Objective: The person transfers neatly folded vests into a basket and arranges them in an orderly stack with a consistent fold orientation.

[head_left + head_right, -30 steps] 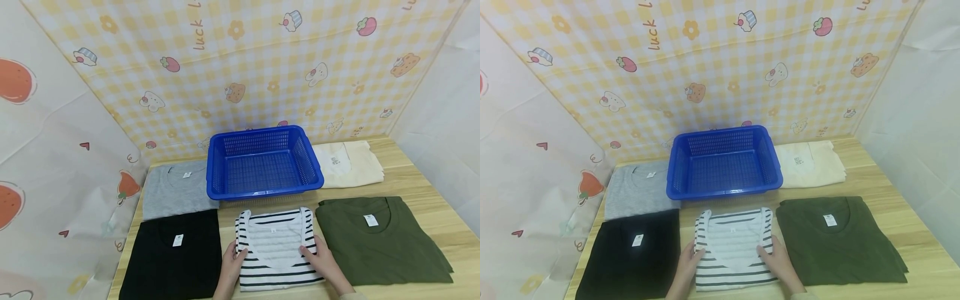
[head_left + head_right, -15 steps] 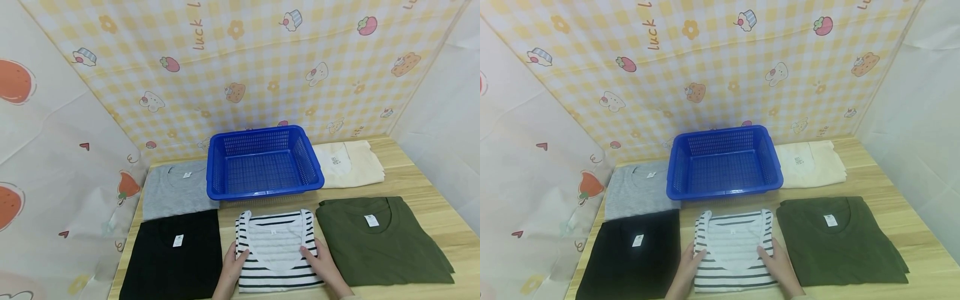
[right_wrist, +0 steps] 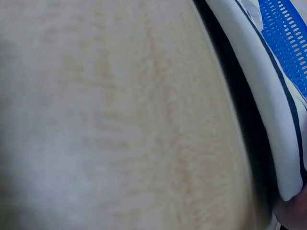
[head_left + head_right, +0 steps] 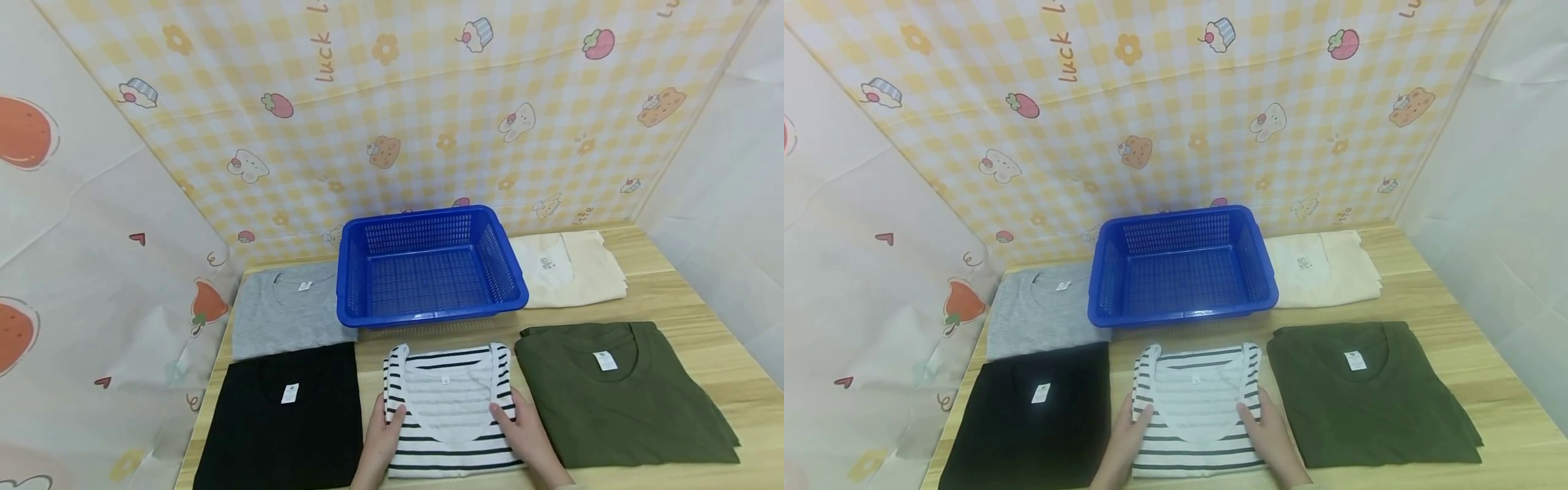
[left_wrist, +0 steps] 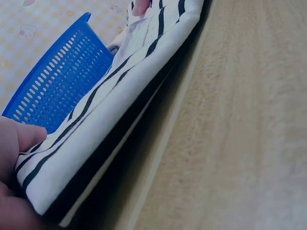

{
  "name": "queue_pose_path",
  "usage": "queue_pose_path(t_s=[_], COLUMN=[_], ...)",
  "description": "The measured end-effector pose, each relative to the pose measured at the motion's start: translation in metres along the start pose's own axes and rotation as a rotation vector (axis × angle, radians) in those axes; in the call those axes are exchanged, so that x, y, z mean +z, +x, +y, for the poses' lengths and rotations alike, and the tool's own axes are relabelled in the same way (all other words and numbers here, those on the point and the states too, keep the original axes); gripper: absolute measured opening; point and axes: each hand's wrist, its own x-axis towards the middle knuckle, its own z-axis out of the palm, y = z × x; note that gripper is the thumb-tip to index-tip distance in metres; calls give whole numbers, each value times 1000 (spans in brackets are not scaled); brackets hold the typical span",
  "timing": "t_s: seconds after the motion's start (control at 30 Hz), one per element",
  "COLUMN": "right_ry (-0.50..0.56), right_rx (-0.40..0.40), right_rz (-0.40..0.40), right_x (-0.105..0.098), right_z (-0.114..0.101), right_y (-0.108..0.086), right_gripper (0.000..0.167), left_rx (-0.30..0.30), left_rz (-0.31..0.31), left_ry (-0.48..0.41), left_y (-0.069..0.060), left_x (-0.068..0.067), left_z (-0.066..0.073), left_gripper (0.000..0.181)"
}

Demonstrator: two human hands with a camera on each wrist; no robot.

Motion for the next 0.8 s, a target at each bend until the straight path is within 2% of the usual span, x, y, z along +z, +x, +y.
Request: queue_pose_path(t_s=[0.27, 0.43, 0.57, 0.8], right_ry=[-8, -57, -53, -35], right_rx=[-119, -133, -144, -215], right_rz=[82, 122, 147, 228], right_x=[4, 4, 2, 1], right_z=[2, -2, -7, -9], right_y=[-2, -4, -6, -7], right_gripper=[33, 33, 32, 30], left_rx=[41, 52, 58, 72], left_rz=[37, 46, 59, 74], left_ry=[38, 28, 15, 3], left_y=[-2, -3, -5, -8], left_x=[-1, -2, -2, -5], left_z=[-4, -4, 1, 6], left_gripper=[42, 42, 41, 40])
